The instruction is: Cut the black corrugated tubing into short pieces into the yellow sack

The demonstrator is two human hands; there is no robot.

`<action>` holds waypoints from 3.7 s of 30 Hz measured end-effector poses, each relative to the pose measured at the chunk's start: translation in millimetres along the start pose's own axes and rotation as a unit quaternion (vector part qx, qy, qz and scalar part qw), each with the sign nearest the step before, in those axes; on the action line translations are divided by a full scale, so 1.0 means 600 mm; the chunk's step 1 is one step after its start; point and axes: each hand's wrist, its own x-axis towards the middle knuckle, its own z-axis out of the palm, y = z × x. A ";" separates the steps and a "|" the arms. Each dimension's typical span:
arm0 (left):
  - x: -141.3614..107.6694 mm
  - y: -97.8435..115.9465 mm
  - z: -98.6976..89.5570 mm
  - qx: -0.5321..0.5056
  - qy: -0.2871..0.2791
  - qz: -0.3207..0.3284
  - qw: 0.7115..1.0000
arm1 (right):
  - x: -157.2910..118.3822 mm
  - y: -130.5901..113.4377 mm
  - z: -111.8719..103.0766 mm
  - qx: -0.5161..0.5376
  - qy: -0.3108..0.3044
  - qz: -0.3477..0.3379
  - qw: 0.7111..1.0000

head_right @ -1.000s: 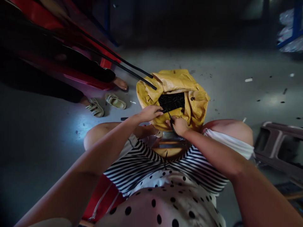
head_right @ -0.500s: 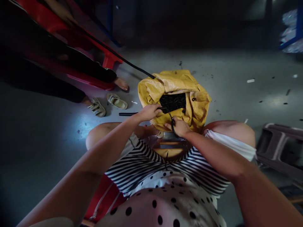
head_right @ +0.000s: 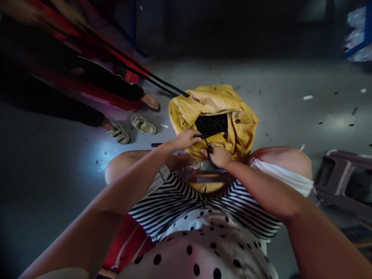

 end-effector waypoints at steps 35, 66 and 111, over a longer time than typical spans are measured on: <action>-0.010 -0.008 -0.005 0.085 -0.051 -0.041 0.994 | 0.006 0.037 0.017 0.048 0.010 0.048 0.998; -0.014 -0.030 -0.040 0.004 0.075 -0.075 0.994 | 0.026 0.044 0.026 0.327 0.072 -0.018 0.942; -0.005 -0.035 -0.012 0.054 -0.029 -0.020 0.998 | 0.018 0.035 0.039 0.188 0.071 -0.001 0.980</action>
